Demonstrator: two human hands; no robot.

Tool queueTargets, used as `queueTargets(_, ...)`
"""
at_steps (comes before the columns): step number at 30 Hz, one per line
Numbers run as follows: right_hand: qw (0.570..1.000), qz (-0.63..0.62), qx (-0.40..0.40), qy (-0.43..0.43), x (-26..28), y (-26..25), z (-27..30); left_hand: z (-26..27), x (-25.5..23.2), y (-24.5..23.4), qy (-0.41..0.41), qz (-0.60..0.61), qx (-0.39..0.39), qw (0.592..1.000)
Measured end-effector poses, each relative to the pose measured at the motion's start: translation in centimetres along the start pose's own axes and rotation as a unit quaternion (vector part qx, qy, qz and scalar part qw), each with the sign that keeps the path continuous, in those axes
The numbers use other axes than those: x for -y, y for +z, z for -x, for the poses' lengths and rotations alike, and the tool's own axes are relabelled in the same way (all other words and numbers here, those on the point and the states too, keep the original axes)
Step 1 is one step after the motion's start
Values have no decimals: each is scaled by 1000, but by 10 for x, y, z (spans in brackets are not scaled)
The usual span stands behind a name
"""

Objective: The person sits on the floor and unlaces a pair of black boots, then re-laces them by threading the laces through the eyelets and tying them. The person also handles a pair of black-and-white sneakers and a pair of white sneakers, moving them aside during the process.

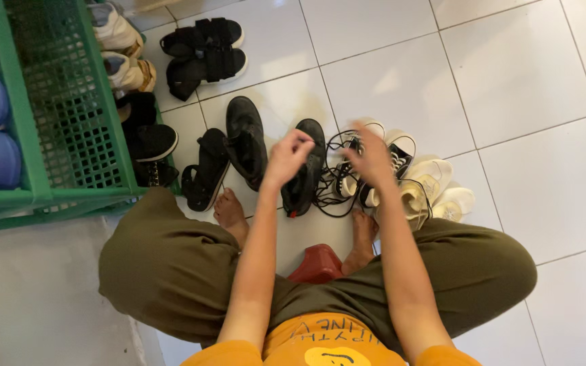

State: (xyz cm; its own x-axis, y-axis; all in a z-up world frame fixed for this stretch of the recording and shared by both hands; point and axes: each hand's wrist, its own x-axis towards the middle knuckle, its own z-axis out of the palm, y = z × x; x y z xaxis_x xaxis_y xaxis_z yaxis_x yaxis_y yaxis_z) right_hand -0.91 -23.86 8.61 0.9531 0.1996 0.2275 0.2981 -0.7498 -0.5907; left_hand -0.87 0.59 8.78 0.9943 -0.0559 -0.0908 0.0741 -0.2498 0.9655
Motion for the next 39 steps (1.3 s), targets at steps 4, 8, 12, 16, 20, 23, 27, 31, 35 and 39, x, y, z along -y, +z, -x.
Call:
queueTargets(4, 984, -148, 100, 11, 45, 11, -2, 5, -7, 15, 9, 39, 61, 997)
queueTargets(8, 971, -122, 109, 175, 40, 2, -4, 1, 3, -2, 0, 24, 63, 998)
queueTargets(12, 957, -40, 62, 282, 4, -21, -1, -3, 23, -15, -14, -24, 58, 998)
queueTargets(16, 973, 38, 60, 221, -13, -15, 4, -10, 42, -3, -51, 22, 39, 998)
queueTargets(20, 979, 22, 112, 171, -13, 21, 0, -21, 64, 23, -22, -70, 40, 997)
queueTargets(23, 981, 82, 121, 129, -20, 56, 1, -26, 93, 35, -25, -166, -16, 986)
queueTargets(27, 982, 11, 138, 127, -41, 103, 6, -30, 130, 53, -55, -250, -49, 965)
queueTargets(31, 987, -19, 129, 98, -58, 153, 2, -30, 152, 67, -75, -252, -78, 962)
queueTargets(35, 992, -9, 62, 105, -63, 186, -1, -32, 161, 60, -72, -253, -56, 963)
queueTargets(39, 992, 47, 83, 83, -76, 205, -1, -44, 169, 68, -121, -326, 41, 937)
